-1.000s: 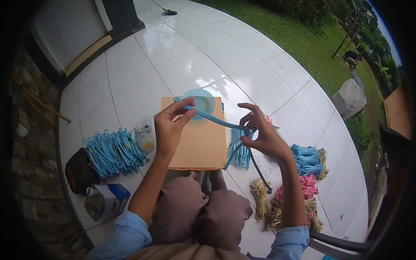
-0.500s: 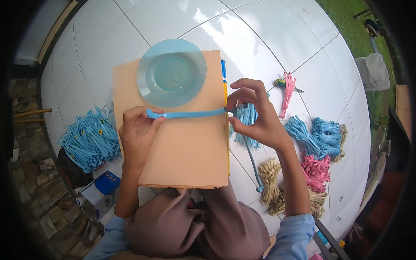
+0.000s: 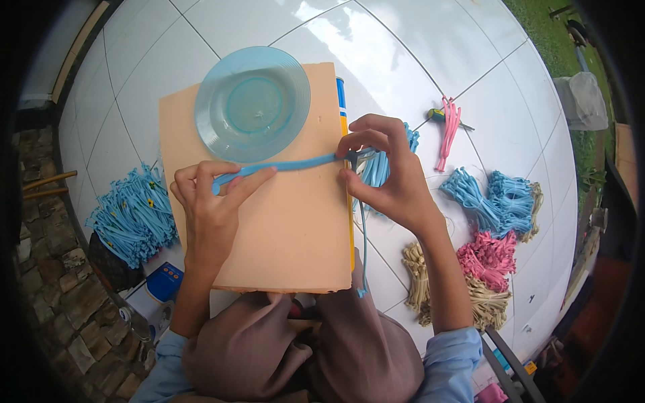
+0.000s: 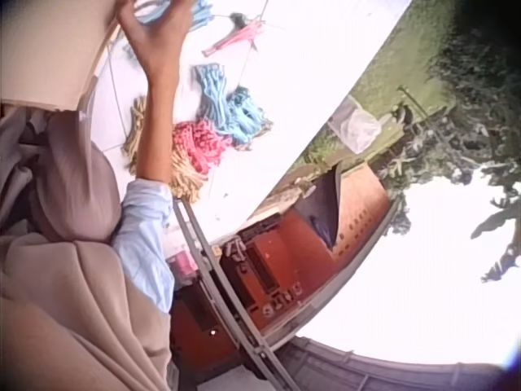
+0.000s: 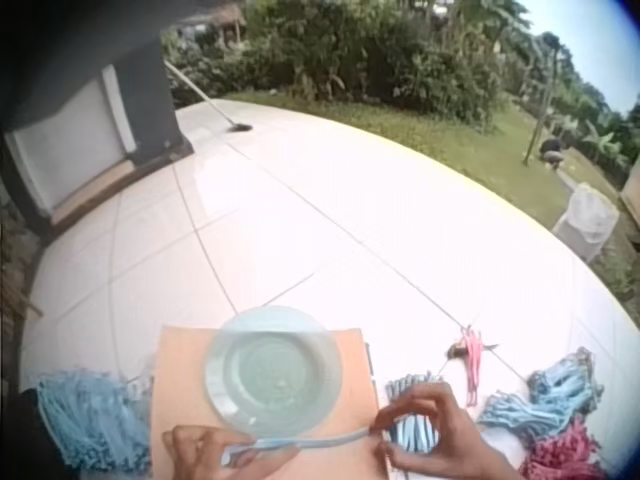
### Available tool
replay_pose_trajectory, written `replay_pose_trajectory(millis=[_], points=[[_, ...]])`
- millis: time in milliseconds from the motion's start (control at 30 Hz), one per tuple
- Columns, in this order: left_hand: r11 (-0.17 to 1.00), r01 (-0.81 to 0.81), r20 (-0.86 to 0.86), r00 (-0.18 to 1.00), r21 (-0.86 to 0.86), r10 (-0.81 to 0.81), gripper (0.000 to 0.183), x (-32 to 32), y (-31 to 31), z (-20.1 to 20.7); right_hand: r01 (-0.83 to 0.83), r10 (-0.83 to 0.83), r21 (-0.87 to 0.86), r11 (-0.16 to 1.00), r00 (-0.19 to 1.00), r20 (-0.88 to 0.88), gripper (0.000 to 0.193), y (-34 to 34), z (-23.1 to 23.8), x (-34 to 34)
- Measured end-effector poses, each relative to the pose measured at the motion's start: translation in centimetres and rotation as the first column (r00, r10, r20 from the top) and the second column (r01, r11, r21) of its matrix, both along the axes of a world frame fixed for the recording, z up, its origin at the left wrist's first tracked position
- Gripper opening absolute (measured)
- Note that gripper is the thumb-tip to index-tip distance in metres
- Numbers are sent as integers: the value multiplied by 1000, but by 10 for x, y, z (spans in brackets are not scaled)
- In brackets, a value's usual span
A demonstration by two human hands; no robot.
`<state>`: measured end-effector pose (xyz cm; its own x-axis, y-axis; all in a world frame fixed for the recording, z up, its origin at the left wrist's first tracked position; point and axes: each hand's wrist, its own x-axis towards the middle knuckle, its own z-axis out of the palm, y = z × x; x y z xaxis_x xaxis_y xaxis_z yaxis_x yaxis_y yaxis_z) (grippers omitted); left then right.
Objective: The person picks up blue plastic components, applies a clear substance from a container, and presses them against other blue plastic parts.
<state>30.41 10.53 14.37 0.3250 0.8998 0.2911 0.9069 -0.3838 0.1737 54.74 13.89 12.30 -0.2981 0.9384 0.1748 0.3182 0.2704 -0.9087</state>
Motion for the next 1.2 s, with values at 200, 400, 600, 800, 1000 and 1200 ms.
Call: replay_pose_trajectory(millis=[200,400,600,800,1000,1200], points=[[999,-35,-168,985,25,39,36,8,-13,14,68,-68,3,998,998,5,51,-12,-2,-6],[978,188,7,982,-92,-189,46,17,-11,0,63,-64,46,997,998,28,50,-14,1,-12],[977,170,15,985,-132,-169,51,28,-15,-2,23,-23,85,996,1000,-1,50,-14,-6,-6],[979,133,46,991,-156,-127,53,30,-16,-3,-24,29,80,996,998,-62,63,-16,-12,4],[986,103,56,994,-128,-96,54,31,-16,-7,7,6,93,996,989,-145,66,-18,-18,1],[985,105,79,992,-134,-95,54,30,-16,-7,-12,20,63,998,991,-135,50,-17,-18,9]])
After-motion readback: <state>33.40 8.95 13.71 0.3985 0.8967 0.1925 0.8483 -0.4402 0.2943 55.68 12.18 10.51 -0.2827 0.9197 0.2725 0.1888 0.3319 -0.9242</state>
